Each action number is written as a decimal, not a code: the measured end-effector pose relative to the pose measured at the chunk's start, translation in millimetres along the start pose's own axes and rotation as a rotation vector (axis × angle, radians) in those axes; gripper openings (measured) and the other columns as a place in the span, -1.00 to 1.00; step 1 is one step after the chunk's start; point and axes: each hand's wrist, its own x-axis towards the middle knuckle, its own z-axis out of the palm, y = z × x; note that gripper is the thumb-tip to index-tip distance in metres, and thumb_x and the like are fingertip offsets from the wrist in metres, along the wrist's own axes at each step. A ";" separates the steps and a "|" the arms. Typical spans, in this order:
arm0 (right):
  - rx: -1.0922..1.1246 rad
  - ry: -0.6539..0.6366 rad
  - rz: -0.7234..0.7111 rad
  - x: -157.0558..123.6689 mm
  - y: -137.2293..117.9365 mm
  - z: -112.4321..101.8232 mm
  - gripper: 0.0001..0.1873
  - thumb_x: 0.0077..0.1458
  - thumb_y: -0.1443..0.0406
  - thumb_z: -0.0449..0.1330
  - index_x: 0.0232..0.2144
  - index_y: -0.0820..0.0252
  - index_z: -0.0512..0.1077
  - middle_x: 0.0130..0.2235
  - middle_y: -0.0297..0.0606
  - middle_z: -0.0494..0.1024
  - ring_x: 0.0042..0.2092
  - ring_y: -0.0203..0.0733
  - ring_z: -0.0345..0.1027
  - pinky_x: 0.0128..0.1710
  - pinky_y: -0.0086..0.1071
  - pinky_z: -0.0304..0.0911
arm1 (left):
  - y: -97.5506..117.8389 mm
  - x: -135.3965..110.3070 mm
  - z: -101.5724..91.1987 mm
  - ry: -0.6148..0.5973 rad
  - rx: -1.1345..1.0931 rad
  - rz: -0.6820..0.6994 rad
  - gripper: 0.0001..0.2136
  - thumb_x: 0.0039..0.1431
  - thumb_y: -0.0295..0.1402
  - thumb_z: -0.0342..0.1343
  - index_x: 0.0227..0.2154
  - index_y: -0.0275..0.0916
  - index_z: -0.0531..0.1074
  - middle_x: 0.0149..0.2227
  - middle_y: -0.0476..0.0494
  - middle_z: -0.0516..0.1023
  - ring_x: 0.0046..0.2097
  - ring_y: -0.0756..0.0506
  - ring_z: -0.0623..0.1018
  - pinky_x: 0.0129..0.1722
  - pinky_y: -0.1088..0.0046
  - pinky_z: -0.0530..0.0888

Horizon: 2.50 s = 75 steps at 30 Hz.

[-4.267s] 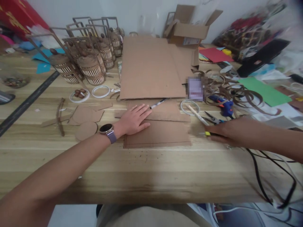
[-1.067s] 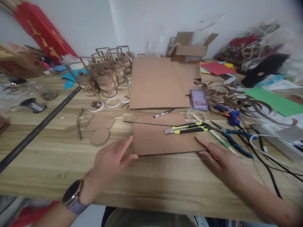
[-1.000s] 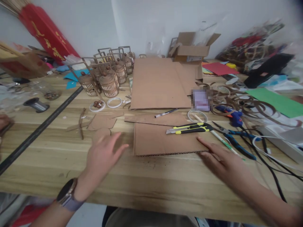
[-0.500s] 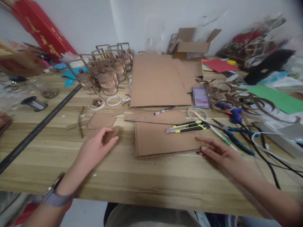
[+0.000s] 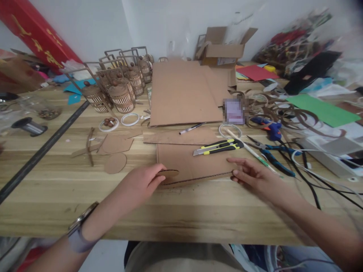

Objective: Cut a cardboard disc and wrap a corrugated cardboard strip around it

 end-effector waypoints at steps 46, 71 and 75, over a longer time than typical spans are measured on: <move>0.067 -0.129 -0.053 -10.2 -6.2 -3.2 -0.37 0.11 0.01 0.22 0.16 0.07 0.23 -0.39 -0.34 0.47 -0.34 -0.16 0.37 -0.42 -0.35 0.19 | 30.8 41.2 61.8 0.349 0.744 0.566 -0.55 0.32 -0.14 0.12 0.02 -0.50 0.49 0.07 -0.48 0.56 0.10 -0.32 0.53 0.12 0.11 0.41; -0.915 -0.141 -0.511 48.0 -17.4 -19.0 -0.67 0.21 0.20 0.13 -0.02 0.22 0.42 -0.12 -0.02 0.48 -0.10 0.05 0.42 -0.09 -0.15 0.36 | 34.4 19.5 74.5 0.360 0.833 0.883 -0.66 0.23 -0.54 -0.03 -0.06 -0.63 0.53 0.02 -0.58 0.57 -0.05 -0.36 0.62 -0.13 0.17 0.50; -0.652 -0.220 -0.260 21.9 -18.4 -31.3 -0.76 0.18 0.09 0.13 -0.24 0.13 0.38 -0.30 -0.18 0.48 -0.28 -0.05 0.41 -0.31 -0.25 0.34 | 29.7 16.7 74.4 0.304 0.745 0.909 -0.70 0.26 -0.46 0.05 -0.06 -0.55 0.56 0.04 -0.51 0.57 -0.02 -0.32 0.60 -0.12 0.23 0.51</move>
